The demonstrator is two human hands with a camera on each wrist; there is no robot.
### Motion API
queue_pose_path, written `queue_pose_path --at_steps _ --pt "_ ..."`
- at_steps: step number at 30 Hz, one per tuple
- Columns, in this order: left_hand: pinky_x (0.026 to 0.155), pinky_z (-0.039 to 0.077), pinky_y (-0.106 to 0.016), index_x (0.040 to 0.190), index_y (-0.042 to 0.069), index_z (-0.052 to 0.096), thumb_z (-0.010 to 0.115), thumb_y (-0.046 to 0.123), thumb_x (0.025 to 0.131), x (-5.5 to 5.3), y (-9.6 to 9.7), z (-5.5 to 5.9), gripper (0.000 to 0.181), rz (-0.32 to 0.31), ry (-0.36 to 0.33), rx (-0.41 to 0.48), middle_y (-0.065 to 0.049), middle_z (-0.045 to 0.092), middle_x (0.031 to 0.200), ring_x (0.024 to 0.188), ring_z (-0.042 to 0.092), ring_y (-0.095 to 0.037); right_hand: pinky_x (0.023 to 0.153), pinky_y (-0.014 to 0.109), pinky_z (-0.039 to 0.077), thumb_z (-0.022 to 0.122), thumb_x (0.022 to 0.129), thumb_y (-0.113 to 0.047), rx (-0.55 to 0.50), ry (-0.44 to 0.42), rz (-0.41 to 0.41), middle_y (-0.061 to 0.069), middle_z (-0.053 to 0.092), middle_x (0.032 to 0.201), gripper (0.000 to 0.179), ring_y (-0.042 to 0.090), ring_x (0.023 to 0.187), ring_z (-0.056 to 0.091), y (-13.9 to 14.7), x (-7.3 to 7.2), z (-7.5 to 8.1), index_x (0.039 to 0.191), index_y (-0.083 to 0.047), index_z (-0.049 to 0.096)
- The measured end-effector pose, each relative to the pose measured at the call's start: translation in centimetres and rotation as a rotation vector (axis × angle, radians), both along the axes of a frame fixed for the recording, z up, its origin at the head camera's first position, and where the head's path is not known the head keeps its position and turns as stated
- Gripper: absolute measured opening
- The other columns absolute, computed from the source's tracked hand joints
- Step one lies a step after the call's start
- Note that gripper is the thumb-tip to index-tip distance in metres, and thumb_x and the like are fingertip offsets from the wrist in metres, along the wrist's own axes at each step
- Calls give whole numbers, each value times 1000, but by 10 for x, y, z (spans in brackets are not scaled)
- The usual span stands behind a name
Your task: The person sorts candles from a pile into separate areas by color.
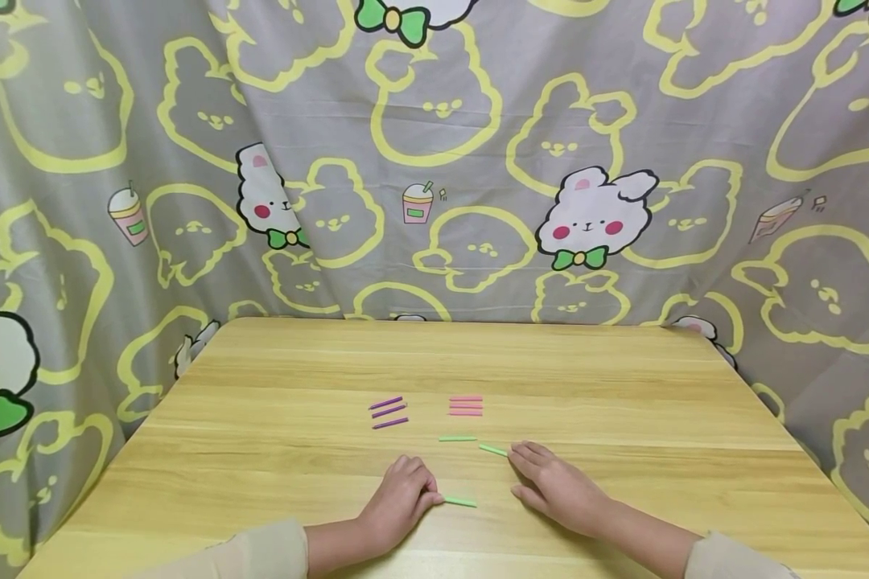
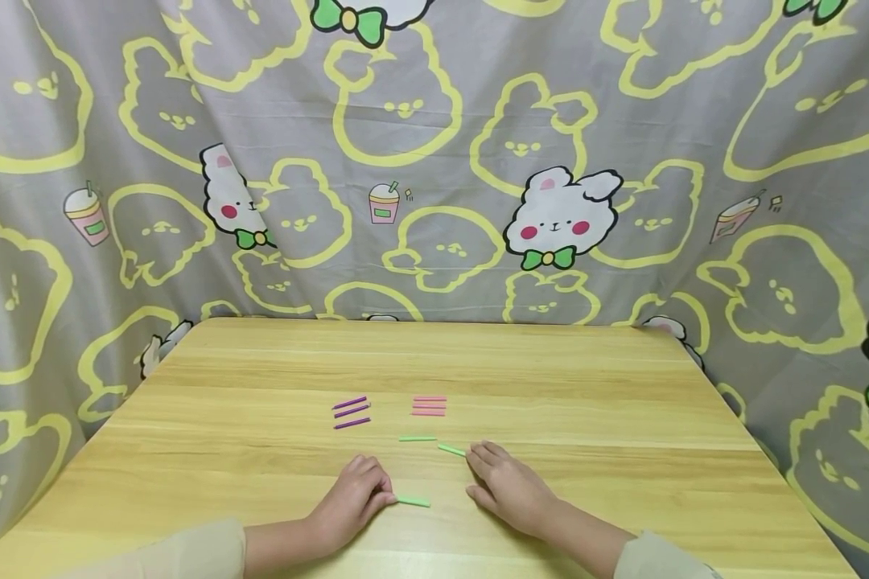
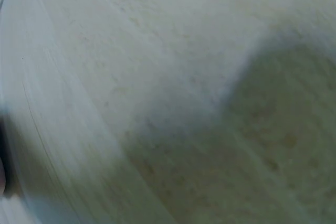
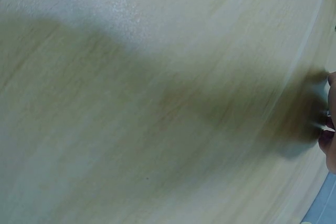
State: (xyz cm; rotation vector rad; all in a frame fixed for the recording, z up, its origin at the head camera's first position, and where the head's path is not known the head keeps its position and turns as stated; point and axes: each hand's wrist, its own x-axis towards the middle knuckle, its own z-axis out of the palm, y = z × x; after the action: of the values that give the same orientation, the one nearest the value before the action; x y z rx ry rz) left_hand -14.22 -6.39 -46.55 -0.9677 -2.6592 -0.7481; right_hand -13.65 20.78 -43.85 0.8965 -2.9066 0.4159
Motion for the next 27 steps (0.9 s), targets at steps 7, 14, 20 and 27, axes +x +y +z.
queue_pose_path --at_steps 7,14,20,27 --pt "67 35 -15 76 16 56 62 28 85 -2 1 -2 16 3 -22 37 12 48 75 74 34 -1 98 47 42 55 93 -28 -11 -8 6 20 53 131 46 37 123 48 1 0 -1 125 4 53" --pt "66 36 -15 76 15 57 63 24 85 -10 2 1 14 19 -13 99 10 48 75 75 34 -2 98 48 42 56 92 -27 -22 -6 7 21 53 130 46 38 122 48 1 -2 -2 125 5 53" --pt "69 40 -18 77 13 57 65 19 82 -18 4 4 11 38 46 126 9 50 77 77 37 -3 97 48 42 57 92 -28 -21 5 8 21 54 130 46 38 122 48 1 -2 -2 125 4 54" --pt "67 38 -17 77 14 57 66 19 82 -26 5 3 11 51 71 129 9 50 77 76 36 -4 98 48 41 55 93 -28 -23 -23 8 22 52 131 47 39 123 47 2 -1 -1 126 5 52"
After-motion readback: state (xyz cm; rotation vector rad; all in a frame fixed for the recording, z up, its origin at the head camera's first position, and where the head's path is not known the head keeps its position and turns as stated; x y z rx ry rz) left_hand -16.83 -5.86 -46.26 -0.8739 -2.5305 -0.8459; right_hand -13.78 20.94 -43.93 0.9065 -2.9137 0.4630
